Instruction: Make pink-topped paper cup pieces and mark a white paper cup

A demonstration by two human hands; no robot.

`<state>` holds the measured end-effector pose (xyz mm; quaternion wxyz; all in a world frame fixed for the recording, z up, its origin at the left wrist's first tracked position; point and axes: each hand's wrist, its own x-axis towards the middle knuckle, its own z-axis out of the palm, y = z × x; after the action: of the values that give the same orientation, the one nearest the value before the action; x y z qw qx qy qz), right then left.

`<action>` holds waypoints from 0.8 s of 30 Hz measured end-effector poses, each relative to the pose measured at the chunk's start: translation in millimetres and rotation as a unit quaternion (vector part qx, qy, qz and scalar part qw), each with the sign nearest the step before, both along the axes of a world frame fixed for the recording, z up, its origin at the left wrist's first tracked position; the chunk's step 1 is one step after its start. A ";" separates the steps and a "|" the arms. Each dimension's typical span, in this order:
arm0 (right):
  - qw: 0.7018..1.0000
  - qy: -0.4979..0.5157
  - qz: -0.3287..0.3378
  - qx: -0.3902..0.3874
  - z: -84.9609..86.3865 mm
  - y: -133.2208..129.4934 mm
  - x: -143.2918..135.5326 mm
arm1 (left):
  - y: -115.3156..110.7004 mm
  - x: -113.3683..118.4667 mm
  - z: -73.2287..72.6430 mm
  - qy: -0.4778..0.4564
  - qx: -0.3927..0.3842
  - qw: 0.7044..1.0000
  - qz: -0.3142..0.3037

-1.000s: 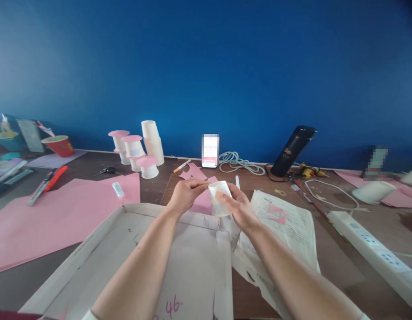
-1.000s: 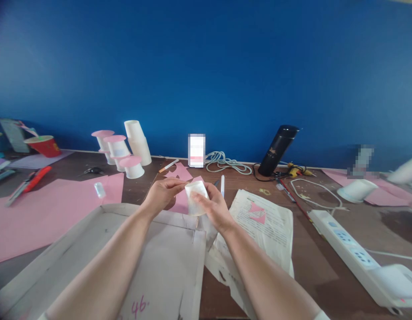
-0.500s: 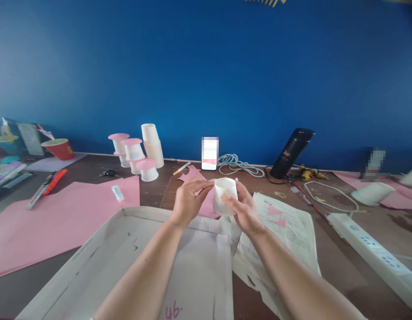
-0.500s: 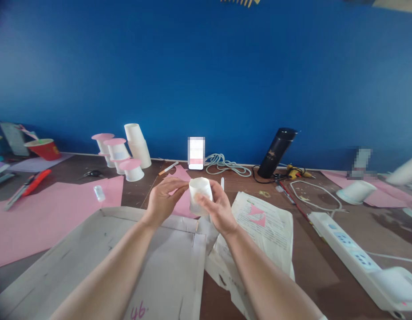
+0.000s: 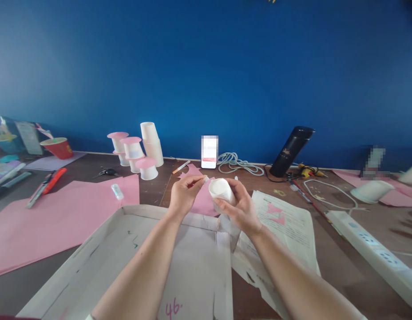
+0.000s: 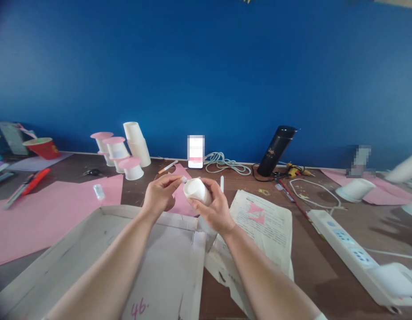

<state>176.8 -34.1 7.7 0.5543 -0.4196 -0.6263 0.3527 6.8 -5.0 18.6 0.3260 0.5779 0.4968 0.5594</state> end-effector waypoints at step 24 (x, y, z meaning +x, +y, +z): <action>0.969 -0.237 -0.071 0.010 -24.8 23.6 -12.6 | 20.4 -25.6 -26.1 0.155 -0.198 0.967 0.048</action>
<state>164.3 -10.4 -17.1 0.4179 -0.5290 -0.7117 0.1973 -18.8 15.4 -7.5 0.3253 0.5568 0.6696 0.3685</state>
